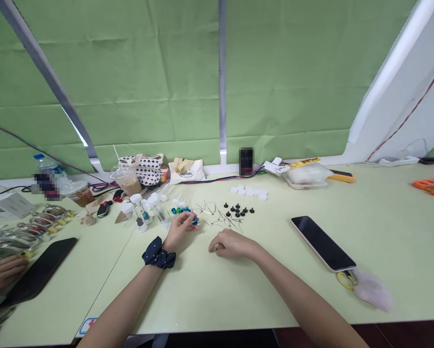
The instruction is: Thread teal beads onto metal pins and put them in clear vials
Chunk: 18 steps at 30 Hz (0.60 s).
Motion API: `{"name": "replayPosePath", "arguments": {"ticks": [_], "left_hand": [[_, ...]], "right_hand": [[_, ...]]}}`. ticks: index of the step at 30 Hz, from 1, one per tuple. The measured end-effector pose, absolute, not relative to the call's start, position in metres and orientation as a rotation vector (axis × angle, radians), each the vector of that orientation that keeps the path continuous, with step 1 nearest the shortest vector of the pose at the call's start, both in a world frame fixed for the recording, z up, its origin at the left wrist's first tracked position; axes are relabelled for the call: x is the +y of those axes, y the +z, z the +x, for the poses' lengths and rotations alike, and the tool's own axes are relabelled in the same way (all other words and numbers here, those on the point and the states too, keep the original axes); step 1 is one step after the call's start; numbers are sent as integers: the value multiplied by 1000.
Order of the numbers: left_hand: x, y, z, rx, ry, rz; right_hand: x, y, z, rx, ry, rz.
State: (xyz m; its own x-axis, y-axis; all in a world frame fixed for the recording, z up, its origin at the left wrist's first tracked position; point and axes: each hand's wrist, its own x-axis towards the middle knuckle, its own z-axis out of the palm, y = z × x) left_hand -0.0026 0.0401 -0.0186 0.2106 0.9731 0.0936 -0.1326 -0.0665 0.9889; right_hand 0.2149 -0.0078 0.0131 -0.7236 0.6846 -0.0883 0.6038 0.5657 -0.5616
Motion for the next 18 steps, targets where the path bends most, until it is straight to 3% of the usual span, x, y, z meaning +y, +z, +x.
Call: {"name": "replayPosePath", "arguments": {"ticks": [11,18], "left_hand": [[41,-19,-2,902,1154,1229],[38,-15,0,812,1095,1229]], "right_hand": [[-11,15,210,-2650,816,-1038],[-4,11,206,-2235,616,-1104]]}}
